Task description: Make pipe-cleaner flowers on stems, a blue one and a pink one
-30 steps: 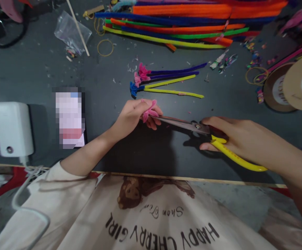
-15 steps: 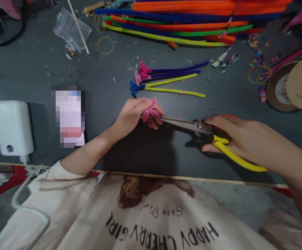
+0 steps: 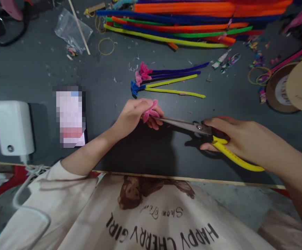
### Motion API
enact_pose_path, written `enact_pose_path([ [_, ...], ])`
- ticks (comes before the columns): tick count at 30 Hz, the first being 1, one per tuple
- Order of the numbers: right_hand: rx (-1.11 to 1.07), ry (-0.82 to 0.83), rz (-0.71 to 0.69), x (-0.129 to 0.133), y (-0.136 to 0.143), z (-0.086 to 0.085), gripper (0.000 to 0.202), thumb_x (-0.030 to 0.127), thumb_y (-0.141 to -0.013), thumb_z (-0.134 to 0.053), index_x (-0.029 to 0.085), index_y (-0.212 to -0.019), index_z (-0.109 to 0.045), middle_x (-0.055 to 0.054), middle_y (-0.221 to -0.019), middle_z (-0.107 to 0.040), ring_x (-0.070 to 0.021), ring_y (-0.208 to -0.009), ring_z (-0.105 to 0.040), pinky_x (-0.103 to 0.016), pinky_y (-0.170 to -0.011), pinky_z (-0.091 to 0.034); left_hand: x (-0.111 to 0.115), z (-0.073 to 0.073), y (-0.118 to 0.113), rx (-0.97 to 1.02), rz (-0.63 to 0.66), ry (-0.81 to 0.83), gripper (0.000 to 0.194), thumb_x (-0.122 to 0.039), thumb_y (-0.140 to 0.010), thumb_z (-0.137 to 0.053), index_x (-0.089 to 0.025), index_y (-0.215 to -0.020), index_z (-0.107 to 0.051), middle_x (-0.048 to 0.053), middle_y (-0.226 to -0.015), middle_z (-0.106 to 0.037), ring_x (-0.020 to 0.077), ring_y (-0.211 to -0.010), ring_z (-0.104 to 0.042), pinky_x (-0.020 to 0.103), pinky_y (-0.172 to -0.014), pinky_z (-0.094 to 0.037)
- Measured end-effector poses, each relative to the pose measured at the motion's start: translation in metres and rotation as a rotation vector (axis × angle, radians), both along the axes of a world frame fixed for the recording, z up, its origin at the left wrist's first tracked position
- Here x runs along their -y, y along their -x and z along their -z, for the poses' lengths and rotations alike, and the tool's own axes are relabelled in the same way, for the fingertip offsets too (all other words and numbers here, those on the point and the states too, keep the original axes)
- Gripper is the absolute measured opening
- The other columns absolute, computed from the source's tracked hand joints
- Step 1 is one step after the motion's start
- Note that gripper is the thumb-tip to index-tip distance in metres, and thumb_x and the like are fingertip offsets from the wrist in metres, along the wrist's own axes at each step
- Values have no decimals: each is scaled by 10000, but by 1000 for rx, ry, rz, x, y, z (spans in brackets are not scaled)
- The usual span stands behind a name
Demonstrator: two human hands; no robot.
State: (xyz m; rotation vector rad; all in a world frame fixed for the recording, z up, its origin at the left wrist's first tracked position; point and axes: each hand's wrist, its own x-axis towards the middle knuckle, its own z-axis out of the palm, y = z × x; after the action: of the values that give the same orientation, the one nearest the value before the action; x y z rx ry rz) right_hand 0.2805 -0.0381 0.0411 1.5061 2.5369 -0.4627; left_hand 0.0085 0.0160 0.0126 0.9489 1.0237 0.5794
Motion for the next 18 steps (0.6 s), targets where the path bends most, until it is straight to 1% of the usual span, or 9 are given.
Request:
enact_pose_path([
  [2, 5, -56, -68, 0, -1, 0, 771, 756, -878, -133, 194, -1023, -641, -109, -792, -708, -240, -501, -648, -324, -461, -445, 0, 0, 0, -6, 3, -1, 467, -538, -854, -533, -100, -751, -658, 56, -614, -699, 120, -487, -652, 210, -509, -518],
  [4, 9, -90, -96, 0, -2, -1, 734, 720, -902, -139, 193, -1006, -639, -114, -807, -710, -235, -500, -647, -320, -452, -439, 0, 0, 0, -6, 6, 0, 469, -539, -855, -532, -100, -751, -657, 57, -615, -701, 120, -488, -652, 209, -509, -520],
  [10, -11, -115, -97, 0, 1, -4, 751, 749, -881, -164, 178, -1017, -631, -123, -831, -706, -249, -552, -663, -334, -434, -454, 1, 1, 0, 18, -18, -22, 405, -462, -867, -505, -109, -740, -659, 34, -595, -691, 112, -479, -651, 197, -497, -512],
  [14, -31, -142, -115, 0, 3, -4, 729, 723, -900, -171, 173, -979, -643, -125, -811, -714, -240, -530, -659, -325, -418, -445, 0, 1, 0, -8, -22, -29, 409, -465, -871, -500, -109, -743, -655, 34, -598, -690, 113, -486, -654, 196, -497, -513],
  [18, -47, -153, -123, 0, 4, -3, 709, 707, -909, -195, 164, -993, -643, -124, -806, -720, -241, -534, -667, -324, -432, -457, 1, 1, 0, -33, -18, -33, 444, -511, -873, -506, -108, -749, -648, 40, -607, -692, 112, -494, -655, 195, -504, -514],
])
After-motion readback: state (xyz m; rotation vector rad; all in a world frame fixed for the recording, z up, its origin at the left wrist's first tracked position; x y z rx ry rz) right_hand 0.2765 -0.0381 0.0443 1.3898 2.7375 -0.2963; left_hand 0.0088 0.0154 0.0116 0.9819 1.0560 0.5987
